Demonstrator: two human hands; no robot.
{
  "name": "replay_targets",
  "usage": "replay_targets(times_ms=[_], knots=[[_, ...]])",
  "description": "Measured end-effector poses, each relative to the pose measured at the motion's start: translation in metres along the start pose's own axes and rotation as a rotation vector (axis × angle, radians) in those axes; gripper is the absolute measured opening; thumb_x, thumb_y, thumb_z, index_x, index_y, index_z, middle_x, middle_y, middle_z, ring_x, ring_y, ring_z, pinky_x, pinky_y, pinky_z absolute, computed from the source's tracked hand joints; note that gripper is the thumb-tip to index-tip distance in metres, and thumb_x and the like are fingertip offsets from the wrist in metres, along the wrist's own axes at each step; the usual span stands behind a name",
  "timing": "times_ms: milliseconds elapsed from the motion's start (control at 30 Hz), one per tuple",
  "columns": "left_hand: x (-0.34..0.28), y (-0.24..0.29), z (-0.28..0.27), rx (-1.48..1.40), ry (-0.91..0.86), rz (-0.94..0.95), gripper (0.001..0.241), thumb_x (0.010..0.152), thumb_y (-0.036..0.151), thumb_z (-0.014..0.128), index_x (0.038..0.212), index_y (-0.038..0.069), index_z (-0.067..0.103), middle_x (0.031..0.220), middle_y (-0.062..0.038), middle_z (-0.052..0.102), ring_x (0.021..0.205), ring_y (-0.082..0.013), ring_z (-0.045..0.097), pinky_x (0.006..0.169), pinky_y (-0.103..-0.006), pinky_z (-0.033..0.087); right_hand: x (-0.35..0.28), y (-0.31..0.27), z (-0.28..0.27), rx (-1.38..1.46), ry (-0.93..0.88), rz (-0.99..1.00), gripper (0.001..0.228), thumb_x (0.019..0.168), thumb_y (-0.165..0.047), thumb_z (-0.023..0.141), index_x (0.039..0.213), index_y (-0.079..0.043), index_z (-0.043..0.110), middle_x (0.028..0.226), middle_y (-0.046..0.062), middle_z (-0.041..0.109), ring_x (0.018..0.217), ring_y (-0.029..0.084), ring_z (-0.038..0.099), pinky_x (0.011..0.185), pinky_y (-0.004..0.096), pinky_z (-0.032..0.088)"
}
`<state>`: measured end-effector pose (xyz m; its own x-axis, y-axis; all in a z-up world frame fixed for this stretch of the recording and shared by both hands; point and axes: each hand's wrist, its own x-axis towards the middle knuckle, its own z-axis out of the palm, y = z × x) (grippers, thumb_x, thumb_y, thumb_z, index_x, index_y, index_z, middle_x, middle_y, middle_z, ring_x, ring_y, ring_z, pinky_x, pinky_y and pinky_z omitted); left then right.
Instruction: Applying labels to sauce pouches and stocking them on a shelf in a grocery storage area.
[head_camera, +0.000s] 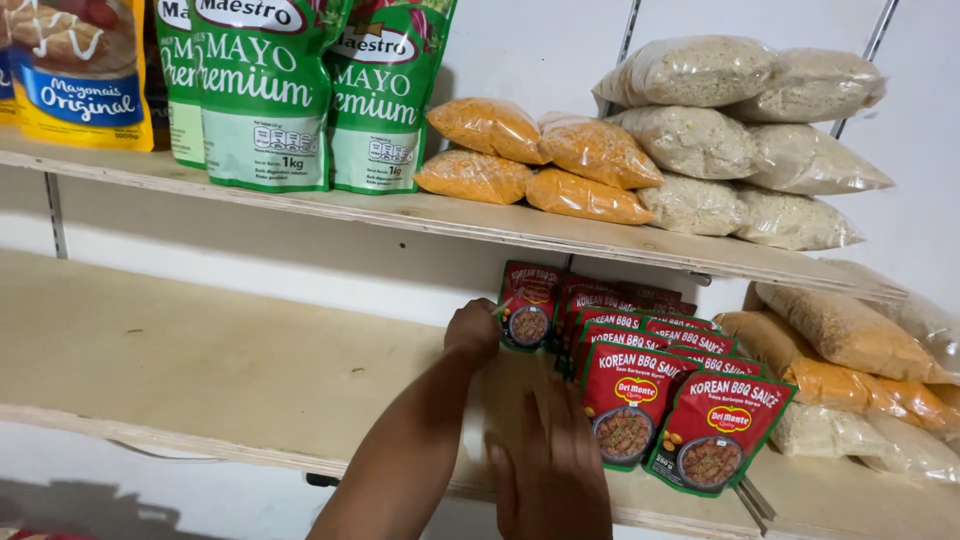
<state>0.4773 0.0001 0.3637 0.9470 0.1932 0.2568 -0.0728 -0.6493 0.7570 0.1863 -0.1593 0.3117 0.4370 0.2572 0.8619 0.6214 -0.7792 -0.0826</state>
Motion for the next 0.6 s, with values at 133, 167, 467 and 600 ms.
replay_targets(times_ms=[133, 167, 467, 600], knots=[[0.003, 0.000, 0.005, -0.010, 0.010, 0.021, 0.029, 0.091, 0.021, 0.066, 0.119, 0.017, 0.072, 0.117, -0.015, 0.073, 0.112, -0.0324, 0.068, 0.100, -0.0416, 0.053, 0.079, 0.000, 0.000, 0.039, 0.012, -0.048, 0.066, 0.085, -0.020, 0.071, 0.141, 0.004, 0.048, 0.147, 0.032, 0.042, 0.135, 0.054, 0.041, 0.110, 0.059, 0.035], [0.005, -0.002, 0.007, -0.008, 0.017, 0.034, 0.028, 0.090, 0.021, 0.066, 0.118, 0.017, 0.073, 0.117, -0.015, 0.073, 0.112, -0.0324, 0.069, 0.099, -0.0417, 0.053, 0.081, 0.001, 0.004, 0.095, 0.026, -0.104, 0.063, 0.087, -0.018, 0.069, 0.141, 0.004, 0.046, 0.147, 0.032, 0.043, 0.138, 0.055, 0.041, 0.114, 0.057, 0.034], [-0.007, 0.007, -0.003, 0.005, -0.008, -0.031, 0.026, 0.092, 0.024, 0.063, 0.114, 0.017, 0.075, 0.114, -0.016, 0.073, 0.112, -0.0337, 0.068, 0.100, -0.0439, 0.053, 0.071, 0.015, 0.023, 0.108, -0.185, -0.013, 0.064, 0.090, -0.022, 0.067, 0.142, 0.005, 0.044, 0.143, 0.036, 0.041, 0.136, 0.056, 0.038, 0.110, 0.057, 0.034], [0.001, 0.002, 0.005, 0.024, 0.003, -0.012, 0.027, 0.092, 0.025, 0.064, 0.116, 0.018, 0.074, 0.117, -0.014, 0.073, 0.113, -0.0320, 0.068, 0.101, -0.0426, 0.052, 0.070, 0.015, 0.024, 0.100, -0.208, 0.000, 0.057, 0.092, -0.025, 0.067, 0.140, 0.001, 0.049, 0.145, 0.037, 0.041, 0.136, 0.054, 0.038, 0.109, 0.056, 0.036]])
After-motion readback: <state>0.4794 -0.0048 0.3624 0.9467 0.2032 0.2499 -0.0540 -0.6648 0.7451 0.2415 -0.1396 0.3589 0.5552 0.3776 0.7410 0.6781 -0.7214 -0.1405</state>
